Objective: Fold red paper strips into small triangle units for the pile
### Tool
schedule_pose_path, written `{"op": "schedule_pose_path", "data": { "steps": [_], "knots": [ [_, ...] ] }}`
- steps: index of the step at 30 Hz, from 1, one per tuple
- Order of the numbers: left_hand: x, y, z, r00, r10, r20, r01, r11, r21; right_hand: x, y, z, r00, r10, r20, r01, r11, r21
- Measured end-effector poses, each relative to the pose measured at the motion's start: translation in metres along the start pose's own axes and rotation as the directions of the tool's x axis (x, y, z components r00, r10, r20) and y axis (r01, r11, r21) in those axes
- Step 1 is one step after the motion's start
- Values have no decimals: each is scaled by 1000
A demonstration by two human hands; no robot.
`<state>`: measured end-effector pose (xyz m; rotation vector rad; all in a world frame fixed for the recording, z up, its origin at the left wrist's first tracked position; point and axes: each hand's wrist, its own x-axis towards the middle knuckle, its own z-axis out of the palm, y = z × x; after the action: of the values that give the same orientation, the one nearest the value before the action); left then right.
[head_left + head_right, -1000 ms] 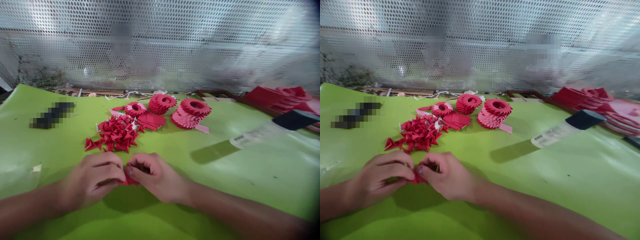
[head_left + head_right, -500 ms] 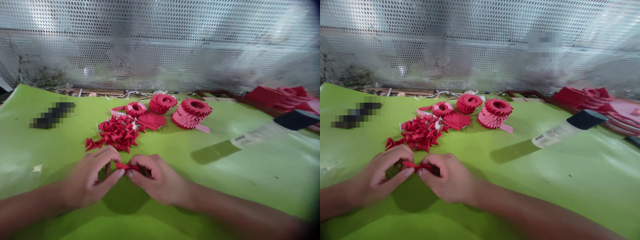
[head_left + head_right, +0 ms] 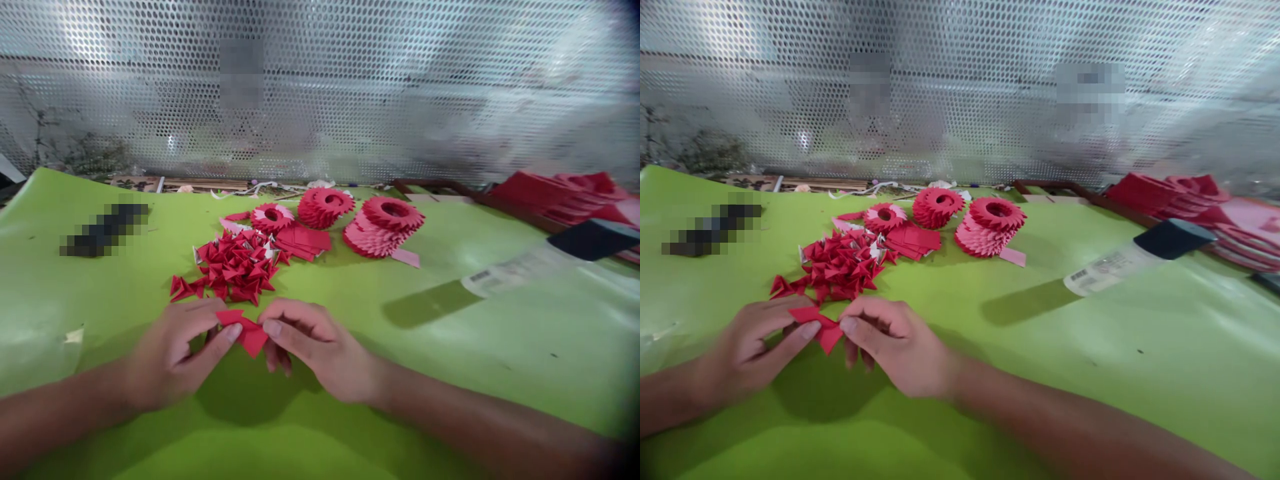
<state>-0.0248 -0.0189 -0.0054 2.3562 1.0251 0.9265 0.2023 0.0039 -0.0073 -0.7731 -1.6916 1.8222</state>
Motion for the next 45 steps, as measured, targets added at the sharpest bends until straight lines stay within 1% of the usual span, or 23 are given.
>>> {"op": "schedule_pose_path", "data": {
  "steps": [4, 10, 13, 16, 19, 21, 22, 24, 26, 28, 33, 35, 39, 45],
  "knots": [
    [1, 1, 0, 1000, 17, 1, -17, 1000, -13, -1, -1, 1, 1000, 12, -4, -12, 998, -55],
    [1, 2, 1, 999, 44, -11, -44, 999, 28, -2, -1, 1, 1000, -7, -13, 5, 988, -154],
    [1, 2, 0, 999, 36, -5, -36, 998, 51, -2, -3, 2, 999, 20, -41, -30, 972, -233],
    [1, 3, 0, 999, 21, 40, -23, 998, 57, -3, -6, 5, 995, 24, -94, -57, 931, -360],
    [0, 2, 1, 992, 30, 124, -48, 988, 148, -2, -9, 7, 995, -24, -93, -19, 901, -434],
    [0, 2, 2, 983, 46, 176, -81, 976, 201, -2, -9, 7, 997, -32, -74, -2, 908, -419],
    [0, 2, 2, 981, 54, 187, -92, 974, 206, -2, -9, 7, 998, -31, -61, 6, 925, -380],
    [0, 3, 2, 983, 63, 175, -97, 976, 192, -1, -7, 6, 999, -29, -33, 20, 966, -258],
    [0, 3, 2, 987, 73, 144, -100, 977, 187, -1, -5, 5, 999, -31, -22, 27, 988, -153],
    [0, 4, 2, 988, 84, 126, -108, 975, 192, 0, -3, 4, 999, -21, -31, 16, 991, -132],
    [-2, 4, 2, 987, 84, 138, -110, 976, 189, -1, -4, 5, 999, 12, -41, -21, 975, -219],
    [-2, 3, 2, 986, 81, 143, -108, 976, 190, -1, -6, 6, 999, 15, -45, -27, 960, -279],
    [-1, 3, 2, 986, 92, 137, -117, 976, 185, -2, -9, 8, 999, -28, -38, 9, 898, -439],
    [-1, 2, 2, 984, 99, 149, -127, 973, 190, -2, -9, 10, 995, -92, -47, 53, 847, -528]
  ]
}}
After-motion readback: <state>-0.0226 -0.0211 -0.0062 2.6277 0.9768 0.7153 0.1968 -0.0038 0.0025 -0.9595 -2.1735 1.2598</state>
